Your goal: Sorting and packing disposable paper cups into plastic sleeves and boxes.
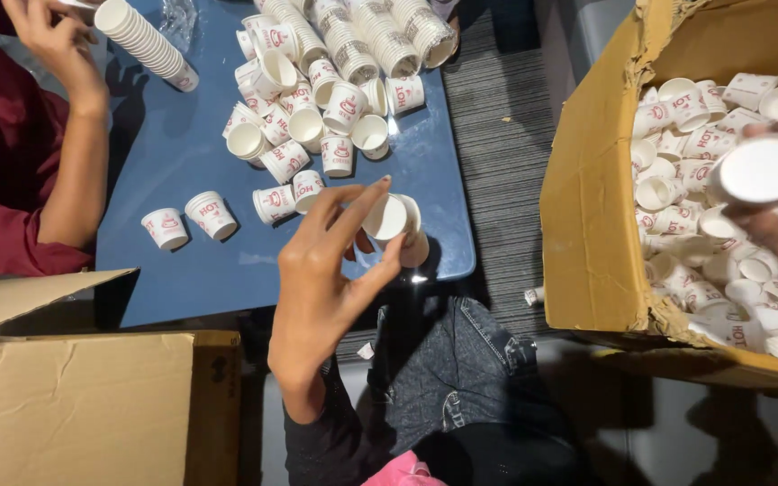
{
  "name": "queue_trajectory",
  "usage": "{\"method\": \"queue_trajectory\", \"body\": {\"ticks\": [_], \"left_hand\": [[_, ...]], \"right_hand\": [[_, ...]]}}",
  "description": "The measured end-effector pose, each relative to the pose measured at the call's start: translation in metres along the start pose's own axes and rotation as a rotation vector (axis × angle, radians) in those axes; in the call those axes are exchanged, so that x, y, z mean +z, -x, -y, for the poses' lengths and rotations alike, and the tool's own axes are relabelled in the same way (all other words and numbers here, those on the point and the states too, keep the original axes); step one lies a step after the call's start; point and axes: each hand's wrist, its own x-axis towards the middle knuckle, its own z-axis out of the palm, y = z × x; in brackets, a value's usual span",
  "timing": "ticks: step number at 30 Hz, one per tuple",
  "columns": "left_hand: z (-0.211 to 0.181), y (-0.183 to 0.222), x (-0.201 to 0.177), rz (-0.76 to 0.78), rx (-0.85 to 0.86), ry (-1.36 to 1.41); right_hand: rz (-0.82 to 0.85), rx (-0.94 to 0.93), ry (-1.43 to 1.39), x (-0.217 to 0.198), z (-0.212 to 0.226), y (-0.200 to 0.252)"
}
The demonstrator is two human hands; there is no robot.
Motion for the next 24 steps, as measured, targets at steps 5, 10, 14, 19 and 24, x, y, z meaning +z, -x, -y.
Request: {"method": "queue_trajectory", "body": {"ticks": [5, 10, 14, 19, 24], "left_hand": [[0.019, 0.004, 0.009, 0.152, 0.001, 0.06], [0.049, 0.014, 0.034, 0.147, -0.058, 0.063], [0.094, 0.046, 0.062, 0.072, -0.043, 0.193], [0.104, 0.062, 0.089, -0.103, -0.129, 0.402], [0.103, 0.073, 0.1, -0.117, -0.098, 0.358]], "right_hand": [[-0.06, -0.281, -0.331, 0.092, 0.177, 0.021], [0.054, -0.367, -0.614, 0.185, 0.221, -0.006], [-0.051, -0.266, -0.326, 0.239, 0.207, -0.006], [-0.049, -0.258, -0.421, 0.249, 0.194, 0.008], [-0.114, -0.307, -0.292, 0.225, 0.165, 0.06]]}}
